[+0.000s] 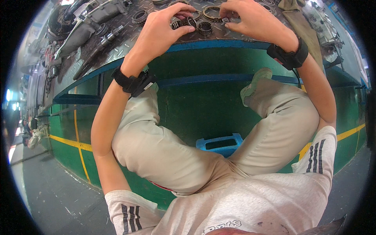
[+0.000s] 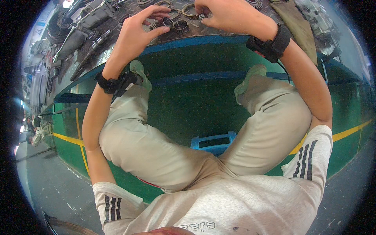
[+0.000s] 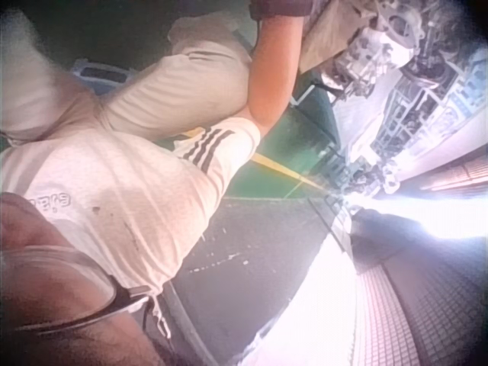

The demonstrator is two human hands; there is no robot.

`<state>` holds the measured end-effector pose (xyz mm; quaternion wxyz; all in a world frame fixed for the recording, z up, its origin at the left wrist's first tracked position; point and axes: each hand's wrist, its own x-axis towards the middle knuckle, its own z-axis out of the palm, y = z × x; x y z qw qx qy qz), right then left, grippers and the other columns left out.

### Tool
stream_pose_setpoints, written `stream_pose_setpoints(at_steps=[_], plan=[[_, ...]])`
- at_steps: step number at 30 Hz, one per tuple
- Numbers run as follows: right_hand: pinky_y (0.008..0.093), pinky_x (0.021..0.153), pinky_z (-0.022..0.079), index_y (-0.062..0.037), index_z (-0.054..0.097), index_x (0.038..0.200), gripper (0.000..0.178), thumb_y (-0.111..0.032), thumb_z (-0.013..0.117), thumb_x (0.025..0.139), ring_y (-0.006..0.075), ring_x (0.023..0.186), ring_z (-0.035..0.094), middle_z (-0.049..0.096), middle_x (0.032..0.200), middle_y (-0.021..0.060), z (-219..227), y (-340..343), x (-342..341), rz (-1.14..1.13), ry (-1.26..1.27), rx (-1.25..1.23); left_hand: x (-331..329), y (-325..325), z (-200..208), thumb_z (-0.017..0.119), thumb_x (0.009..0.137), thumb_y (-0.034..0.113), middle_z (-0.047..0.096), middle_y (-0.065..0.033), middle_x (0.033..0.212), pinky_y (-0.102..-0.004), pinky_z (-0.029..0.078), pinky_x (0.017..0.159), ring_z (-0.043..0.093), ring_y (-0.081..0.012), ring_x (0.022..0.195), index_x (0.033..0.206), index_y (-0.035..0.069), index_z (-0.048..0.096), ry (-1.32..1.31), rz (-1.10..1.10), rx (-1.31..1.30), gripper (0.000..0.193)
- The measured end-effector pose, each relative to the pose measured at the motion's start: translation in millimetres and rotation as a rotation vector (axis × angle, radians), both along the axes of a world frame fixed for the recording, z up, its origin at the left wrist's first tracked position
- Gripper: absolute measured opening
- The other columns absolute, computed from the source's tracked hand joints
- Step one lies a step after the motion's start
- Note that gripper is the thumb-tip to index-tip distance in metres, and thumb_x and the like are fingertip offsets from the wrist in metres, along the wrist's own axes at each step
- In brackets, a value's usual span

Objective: The person picks up small circular bearings and inserts them into circular gear housings on a metal workbench. They handle multiple sets of these components one at a time.

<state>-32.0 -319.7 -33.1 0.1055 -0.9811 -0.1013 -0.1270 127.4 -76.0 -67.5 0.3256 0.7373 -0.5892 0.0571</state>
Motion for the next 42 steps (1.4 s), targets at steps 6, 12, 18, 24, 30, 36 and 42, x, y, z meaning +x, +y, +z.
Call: stream_pose_setpoints(at_steps=[6,12,18,24,30,36,42], plan=[[0.0483,0.089,0.056,-0.0003,0.072,0.108,0.027,-0.021,0.074,0.091,0.0413,0.1,0.07,0.073,0.1,0.0209,-6,-8,5,-0.004,0.032,0.05,0,-3,-8,0.085,0.092,0.016,0.078,-0.0062,0.126,-0.0346,0.055,0.105,0.074,-0.0184,0.117,0.134,0.007,0.071,0.181,-0.041,-0.052,0.046],[0.0492,0.087,0.056,0.0001,0.071,0.107,0.025,-0.021,0.073,0.094,0.0421,0.098,0.07,0.073,0.1,0.0221,-2,-3,4,-0.02,0.041,0.107,-7,-7,-9,0.087,0.089,0.014,0.077,-0.0088,0.128,-0.0355,0.055,0.108,0.073,-0.0199,0.118,0.134,0.005,0.071,0.222,-0.061,-0.011,0.048],[0.0488,0.09,0.054,-0.0024,0.072,0.113,0.024,-0.018,0.074,0.095,0.0412,0.103,0.068,0.071,0.105,0.0203,2,1,8,0.155,-0.158,0.146,8,11,1,0.085,0.088,0.013,0.079,-0.0081,0.123,-0.0342,0.054,0.102,0.074,-0.0201,0.114,0.132,0.007,0.072,-0.038,-0.029,0.036,0.046],[0.0494,0.092,0.054,-0.0029,0.073,0.114,0.026,-0.017,0.077,0.092,0.0412,0.105,0.067,0.071,0.107,0.0198,-4,6,10,0.169,-0.066,0.127,-20,2,25,0.085,0.085,0.005,0.077,-0.0156,0.109,-0.0345,0.058,0.091,0.076,-0.024,0.102,0.125,0.001,0.072,0.251,0.032,-0.121,0.042],[0.0491,0.091,0.054,-0.0037,0.074,0.108,0.024,-0.017,0.079,0.089,0.0408,0.104,0.068,0.073,0.103,0.019,-7,11,11,0.168,0.033,0.175,-28,-15,24,0.084,0.084,0.002,0.077,-0.0171,0.11,-0.0358,0.058,0.092,0.076,-0.0272,0.103,0.12,-0.001,0.071,0.169,-0.076,-0.074,0.038],[0.0485,0.088,0.055,-0.0035,0.074,0.106,0.022,-0.017,0.079,0.089,0.0406,0.101,0.069,0.073,0.101,0.0192,-4,12,11,0.2,0.019,0.179,-20,-12,23,0.084,0.083,0.001,0.077,-0.0168,0.109,-0.0357,0.058,0.092,0.077,-0.0271,0.103,0.119,-0.001,0.072,0.156,-0.049,-0.07,0.037],[0.0485,0.086,0.056,-0.0019,0.073,0.107,0.022,-0.018,0.077,0.092,0.0424,0.099,0.07,0.072,0.101,0.0212,-1,14,9,0.189,0.08,0.258,-25,-12,24,0.085,0.084,0.002,0.078,-0.0148,0.108,-0.0343,0.059,0.092,0.076,-0.023,0.103,0.119,-0.001,0.073,0.211,-0.058,-0.062,0.037]])
